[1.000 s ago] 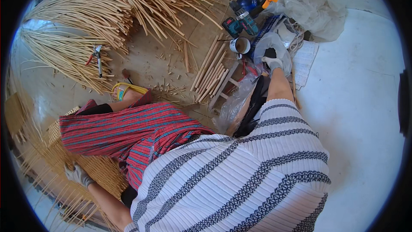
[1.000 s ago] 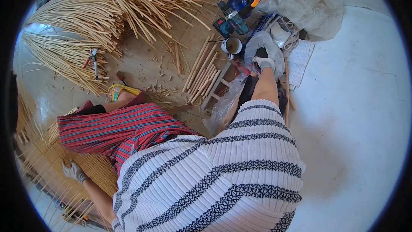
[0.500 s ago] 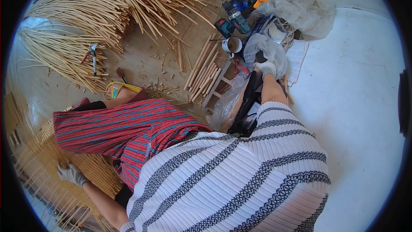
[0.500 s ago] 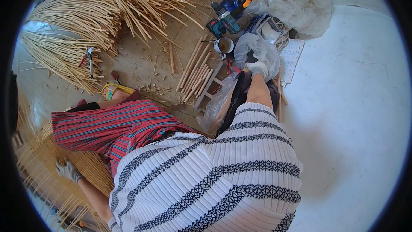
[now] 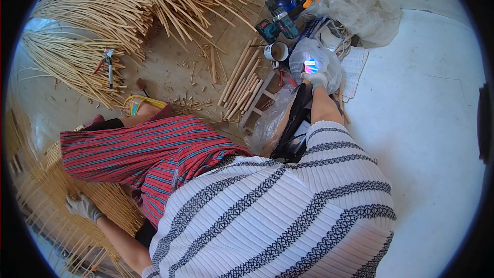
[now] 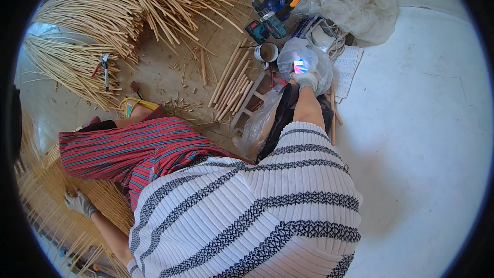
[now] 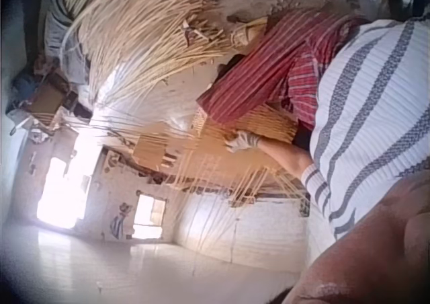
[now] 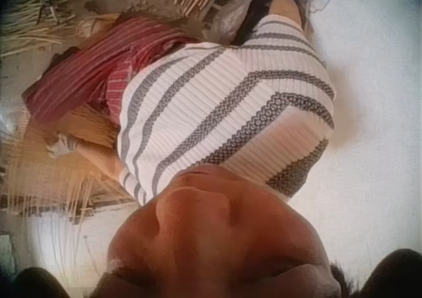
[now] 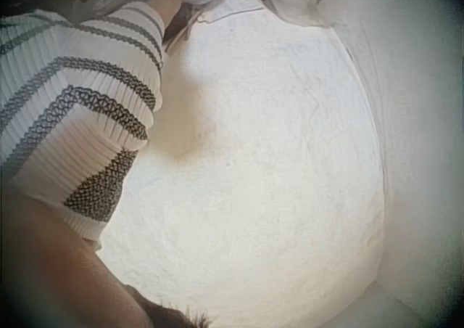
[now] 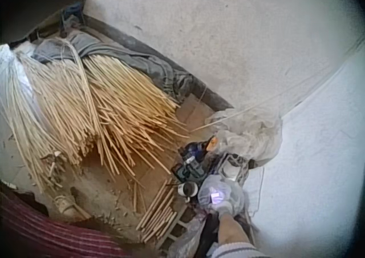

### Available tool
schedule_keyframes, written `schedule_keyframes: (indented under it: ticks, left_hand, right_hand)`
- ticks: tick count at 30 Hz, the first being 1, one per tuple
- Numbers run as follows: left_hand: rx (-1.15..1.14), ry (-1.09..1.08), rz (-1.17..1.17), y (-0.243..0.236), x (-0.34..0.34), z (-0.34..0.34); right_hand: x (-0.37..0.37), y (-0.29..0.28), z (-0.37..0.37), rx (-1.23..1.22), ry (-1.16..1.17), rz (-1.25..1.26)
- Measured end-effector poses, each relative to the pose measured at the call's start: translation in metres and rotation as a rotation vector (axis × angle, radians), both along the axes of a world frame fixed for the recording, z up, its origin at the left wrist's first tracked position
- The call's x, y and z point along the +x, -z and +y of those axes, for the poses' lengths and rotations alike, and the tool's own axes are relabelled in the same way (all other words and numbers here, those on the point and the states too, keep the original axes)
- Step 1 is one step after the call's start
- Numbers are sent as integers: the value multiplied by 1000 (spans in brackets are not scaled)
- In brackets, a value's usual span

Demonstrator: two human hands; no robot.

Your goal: Manually weave a large wicker or rattan basket using thin strips of material.

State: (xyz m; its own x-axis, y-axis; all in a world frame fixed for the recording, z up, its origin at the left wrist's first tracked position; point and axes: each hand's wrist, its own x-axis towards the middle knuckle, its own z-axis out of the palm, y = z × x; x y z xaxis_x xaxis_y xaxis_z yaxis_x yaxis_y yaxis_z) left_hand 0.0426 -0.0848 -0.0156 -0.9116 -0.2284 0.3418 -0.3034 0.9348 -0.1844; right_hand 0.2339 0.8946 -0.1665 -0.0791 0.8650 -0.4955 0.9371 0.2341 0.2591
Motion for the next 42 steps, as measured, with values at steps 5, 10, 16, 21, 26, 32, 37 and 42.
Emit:
schedule_keyframes:
  ticks: [5,10,16,21,26,32,37,42]
  left_hand:
    - [-1,-1,-12,3,3,-2]
    - [-16,-23,-9,13,0,-15]
    - [69,-33,27,32,0,-3]
    - [38,124,105,28,3,-35]
    - [125,154,91,28,-6,-10]
    - [309,169,38,33,11,-48]
    - [283,64,-56,111,5,-23]
    - [173,61,0,55,-1,-42]
  right_hand:
    - [1,0,2,48,-25,29]
    - [-4,10,3,27,78,85]
    - [9,19,39,-148,21,329]
    - [-61,10,-49,-62,-507,177]
    - [-103,-25,-63,-25,-496,333]
    - [-24,11,-35,212,-722,567]
    - [50,-5,77,238,-465,154]
    - [-35,25,-31,-355,-356,407]
